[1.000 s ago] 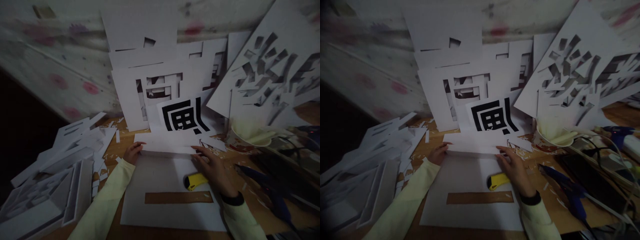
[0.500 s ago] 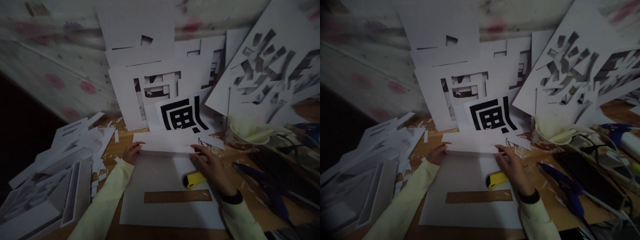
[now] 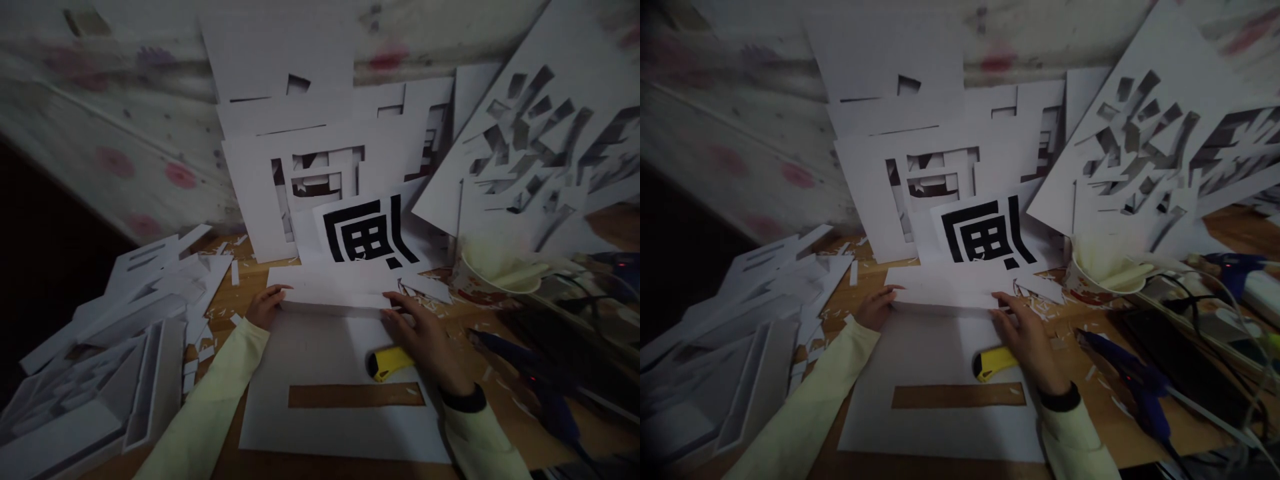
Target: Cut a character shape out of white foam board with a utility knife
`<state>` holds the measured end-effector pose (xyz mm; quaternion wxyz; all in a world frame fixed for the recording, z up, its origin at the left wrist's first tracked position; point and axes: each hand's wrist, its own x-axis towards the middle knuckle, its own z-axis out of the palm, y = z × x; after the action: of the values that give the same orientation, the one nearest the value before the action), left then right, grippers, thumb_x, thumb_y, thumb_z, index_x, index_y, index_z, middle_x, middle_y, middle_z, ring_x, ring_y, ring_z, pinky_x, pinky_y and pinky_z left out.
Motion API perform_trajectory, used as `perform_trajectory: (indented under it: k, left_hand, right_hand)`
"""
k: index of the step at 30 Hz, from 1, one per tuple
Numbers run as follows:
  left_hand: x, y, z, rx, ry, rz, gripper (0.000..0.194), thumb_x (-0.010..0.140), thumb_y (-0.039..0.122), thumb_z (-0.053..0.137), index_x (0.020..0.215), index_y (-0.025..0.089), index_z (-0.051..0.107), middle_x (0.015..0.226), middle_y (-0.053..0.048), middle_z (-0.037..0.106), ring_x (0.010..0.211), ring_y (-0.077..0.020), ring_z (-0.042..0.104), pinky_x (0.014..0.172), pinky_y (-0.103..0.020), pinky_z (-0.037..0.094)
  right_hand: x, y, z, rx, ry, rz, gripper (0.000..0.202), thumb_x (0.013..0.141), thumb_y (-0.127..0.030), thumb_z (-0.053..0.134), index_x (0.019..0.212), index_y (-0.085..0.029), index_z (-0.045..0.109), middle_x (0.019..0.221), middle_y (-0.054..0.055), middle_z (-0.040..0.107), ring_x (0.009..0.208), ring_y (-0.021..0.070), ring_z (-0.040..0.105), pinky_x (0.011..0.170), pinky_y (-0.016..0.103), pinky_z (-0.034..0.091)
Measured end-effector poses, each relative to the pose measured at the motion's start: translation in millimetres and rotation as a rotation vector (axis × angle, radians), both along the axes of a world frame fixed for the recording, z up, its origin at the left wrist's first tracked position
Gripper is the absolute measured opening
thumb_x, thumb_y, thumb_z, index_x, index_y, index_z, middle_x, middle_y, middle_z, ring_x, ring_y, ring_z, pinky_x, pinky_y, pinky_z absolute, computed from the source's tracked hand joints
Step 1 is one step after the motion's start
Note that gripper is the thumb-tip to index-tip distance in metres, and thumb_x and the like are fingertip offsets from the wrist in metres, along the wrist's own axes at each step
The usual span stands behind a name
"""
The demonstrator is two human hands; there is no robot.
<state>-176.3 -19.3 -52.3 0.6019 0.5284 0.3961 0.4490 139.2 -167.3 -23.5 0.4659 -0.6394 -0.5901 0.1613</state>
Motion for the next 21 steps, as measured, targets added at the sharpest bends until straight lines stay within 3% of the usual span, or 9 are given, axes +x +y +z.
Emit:
perform_trajectory:
  k: [3, 7, 11, 16, 21]
  left_hand:
    - [-1, 0, -1.6, 0.031, 0.04, 0.006, 0.035, 0.064, 0.041, 0.078, 0.089, 0.017, 0.076, 0.075, -0.003, 0.066, 0.076, -0.0174, 0.058, 0.066, -0.027, 0.043]
    - [-1, -1, -2.0, 0.059, 0.045, 0.001, 0.041, 0.056, 0.038, 0.085, 0.09, 0.017, 0.075, 0.074, -0.001, 0.063, 0.072, -0.0145, 0.055, 0.063, -0.025, 0.041]
    - [0, -1, -0.6, 0.047, 0.016, 0.01, 0.045, 0.055, 0.045, 0.087, 0.089, 0.018, 0.075, 0.075, 0.0, 0.063, 0.065, -0.0113, 0.052, 0.058, -0.023, 0.038]
    - [5, 0, 2.6, 0.069, -0.038, 0.039, 0.047, 0.053, 0.053, 0.087, 0.086, 0.021, 0.076, 0.086, -0.002, 0.071, 0.083, -0.0163, 0.061, 0.073, -0.026, 0.046]
    - [7, 0, 2.9, 0.132, 0.055, 0.038, 0.053, 0.064, 0.063, 0.077, 0.096, 0.021, 0.077, 0.096, -0.005, 0.073, 0.088, -0.019, 0.062, 0.077, -0.028, 0.048]
  right_hand:
    - [-1, -1, 1.2, 0.01, -0.022, -0.001, 0.033, 0.088, -0.04, 0.059, 0.114, -0.02, 0.067, 0.106, 0.012, 0.074, 0.085, 0.0245, 0.07, 0.079, 0.041, 0.056]
    - [0, -2, -0.5, 0.015, -0.042, 0.007, 0.033, 0.09, -0.039, 0.059, 0.116, -0.02, 0.066, 0.11, 0.012, 0.073, 0.087, 0.0244, 0.07, 0.077, 0.04, 0.057]
    - [-1, -2, -1.3, 0.074, -0.118, -0.004, 0.031, 0.091, -0.037, 0.058, 0.116, -0.021, 0.066, 0.108, 0.012, 0.073, 0.093, 0.0258, 0.069, 0.082, 0.043, 0.056]
    - [-5, 1, 5.7, 0.178, -0.186, -0.039, 0.03, 0.095, -0.037, 0.054, 0.119, -0.023, 0.067, 0.111, 0.01, 0.072, 0.102, 0.0263, 0.066, 0.092, 0.046, 0.052]
    - [-6, 3, 9.4, 0.237, -0.214, -0.1, 0.03, 0.097, -0.031, 0.05, 0.122, -0.024, 0.066, 0.116, 0.011, 0.071, 0.109, 0.0265, 0.063, 0.096, 0.047, 0.05]
